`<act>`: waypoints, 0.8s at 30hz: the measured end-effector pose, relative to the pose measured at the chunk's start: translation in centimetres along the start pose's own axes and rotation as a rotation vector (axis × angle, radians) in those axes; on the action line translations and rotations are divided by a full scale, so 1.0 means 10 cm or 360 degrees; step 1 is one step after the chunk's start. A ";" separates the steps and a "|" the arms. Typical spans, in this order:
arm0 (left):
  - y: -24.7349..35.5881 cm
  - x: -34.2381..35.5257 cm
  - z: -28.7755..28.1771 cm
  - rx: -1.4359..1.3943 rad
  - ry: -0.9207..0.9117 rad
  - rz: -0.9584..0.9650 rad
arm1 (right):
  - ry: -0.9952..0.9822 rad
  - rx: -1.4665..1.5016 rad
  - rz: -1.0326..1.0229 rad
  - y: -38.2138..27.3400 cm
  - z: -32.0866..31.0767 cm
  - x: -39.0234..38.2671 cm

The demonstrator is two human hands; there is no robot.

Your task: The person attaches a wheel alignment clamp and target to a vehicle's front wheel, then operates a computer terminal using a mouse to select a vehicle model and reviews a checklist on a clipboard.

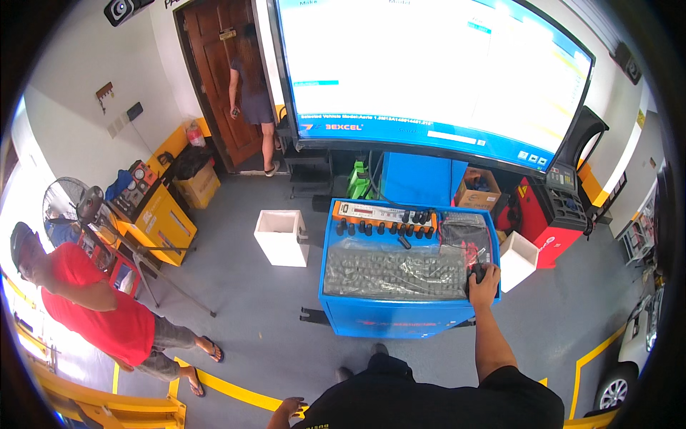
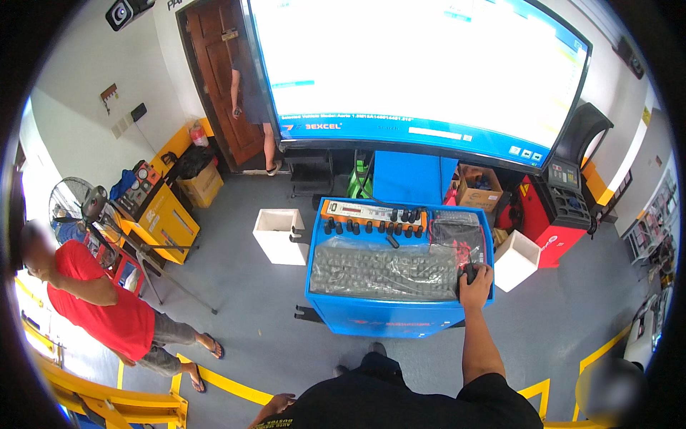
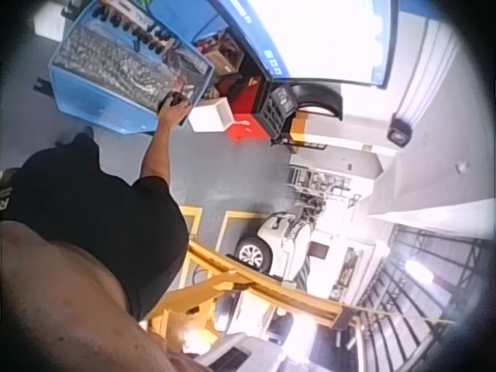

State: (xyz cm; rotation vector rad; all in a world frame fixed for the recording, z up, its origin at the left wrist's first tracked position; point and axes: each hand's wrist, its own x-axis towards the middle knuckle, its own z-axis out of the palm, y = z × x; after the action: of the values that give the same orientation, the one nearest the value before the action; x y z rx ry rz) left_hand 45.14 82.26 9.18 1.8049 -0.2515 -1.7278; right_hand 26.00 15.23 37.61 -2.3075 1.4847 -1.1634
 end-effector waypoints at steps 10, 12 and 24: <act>1.16 -0.08 0.04 -0.0359 0.0241 -0.0087 | 0.0024 -0.0013 -0.0009 0.12 0.00 -0.03; 1.78 -0.41 0.11 -0.0406 0.0293 0.0102 | 0.0031 -0.0010 -0.0010 0.13 0.00 -0.03; 5.02 -3.15 0.70 0.0079 -0.0715 0.2415 | 0.0036 0.0017 -0.0002 0.09 0.02 -0.02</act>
State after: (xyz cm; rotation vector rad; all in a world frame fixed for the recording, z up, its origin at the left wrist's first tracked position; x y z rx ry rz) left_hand 48.32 57.38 63.36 0.6646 -1.3976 -0.8798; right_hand 25.44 14.90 36.89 -2.2962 1.4813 -1.1986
